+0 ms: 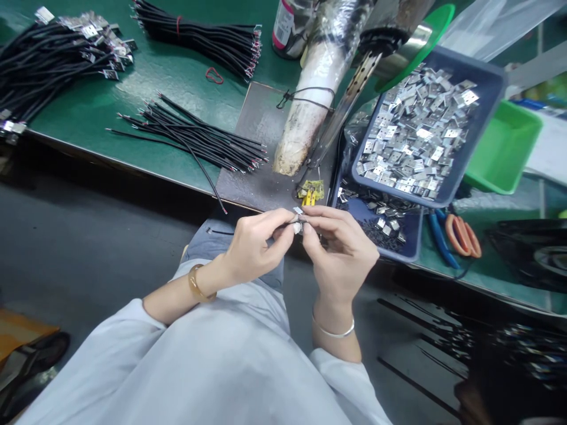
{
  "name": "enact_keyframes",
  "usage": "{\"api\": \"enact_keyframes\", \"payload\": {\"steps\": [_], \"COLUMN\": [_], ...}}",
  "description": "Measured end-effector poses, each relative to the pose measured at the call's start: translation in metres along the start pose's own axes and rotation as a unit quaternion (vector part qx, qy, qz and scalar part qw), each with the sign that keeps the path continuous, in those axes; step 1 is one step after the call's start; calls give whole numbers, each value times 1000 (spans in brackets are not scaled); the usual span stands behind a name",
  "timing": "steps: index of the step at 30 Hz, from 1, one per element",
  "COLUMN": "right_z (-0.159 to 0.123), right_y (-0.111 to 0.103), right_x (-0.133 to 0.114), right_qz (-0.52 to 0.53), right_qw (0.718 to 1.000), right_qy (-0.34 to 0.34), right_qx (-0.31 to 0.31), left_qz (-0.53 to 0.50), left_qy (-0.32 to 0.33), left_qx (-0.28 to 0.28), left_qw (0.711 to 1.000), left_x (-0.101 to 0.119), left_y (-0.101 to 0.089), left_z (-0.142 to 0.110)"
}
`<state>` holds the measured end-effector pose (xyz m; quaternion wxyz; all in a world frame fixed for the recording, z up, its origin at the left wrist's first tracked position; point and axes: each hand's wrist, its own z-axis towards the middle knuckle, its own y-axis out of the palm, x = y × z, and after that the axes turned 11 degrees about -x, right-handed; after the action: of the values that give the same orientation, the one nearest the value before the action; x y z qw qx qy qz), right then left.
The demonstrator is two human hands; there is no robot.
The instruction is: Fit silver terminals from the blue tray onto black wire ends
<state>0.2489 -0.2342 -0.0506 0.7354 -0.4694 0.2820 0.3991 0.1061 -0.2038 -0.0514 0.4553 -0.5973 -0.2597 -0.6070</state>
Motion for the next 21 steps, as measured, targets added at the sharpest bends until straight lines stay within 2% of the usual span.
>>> {"api": "enact_keyframes", "payload": {"steps": [4, 6, 8, 10, 13, 17, 21], "right_z": [-1, -3, -5, -7, -7, -7, -9], "right_y": [9, 12, 15, 16, 14, 8, 7], "right_x": [4, 5, 3, 1, -1, -3, -5], "right_qz": [133, 179, 145, 50, -35, -44, -89], "right_qw": [990, 983, 989, 996, 992, 984, 978], "right_qy": [44, 47, 28, -13, -56, -106, -167], "right_qx": [13, 10, 31, 66, 109, 138, 86], "left_qz": [-67, -138, -237, -325, -383, -368, -332], "left_qy": [1, -4, -27, -60, -103, -119, -101], "left_qx": [0, -11, -22, -32, -28, 0, -2], "left_qw": [998, 990, 971, 943, 917, 922, 938], "left_x": [3, 3, 2, 1, -1, -3, -4], "left_y": [1, 1, 1, 0, -4, -8, -9], "left_z": [-3, -3, -2, 0, 4, 8, 10]}}
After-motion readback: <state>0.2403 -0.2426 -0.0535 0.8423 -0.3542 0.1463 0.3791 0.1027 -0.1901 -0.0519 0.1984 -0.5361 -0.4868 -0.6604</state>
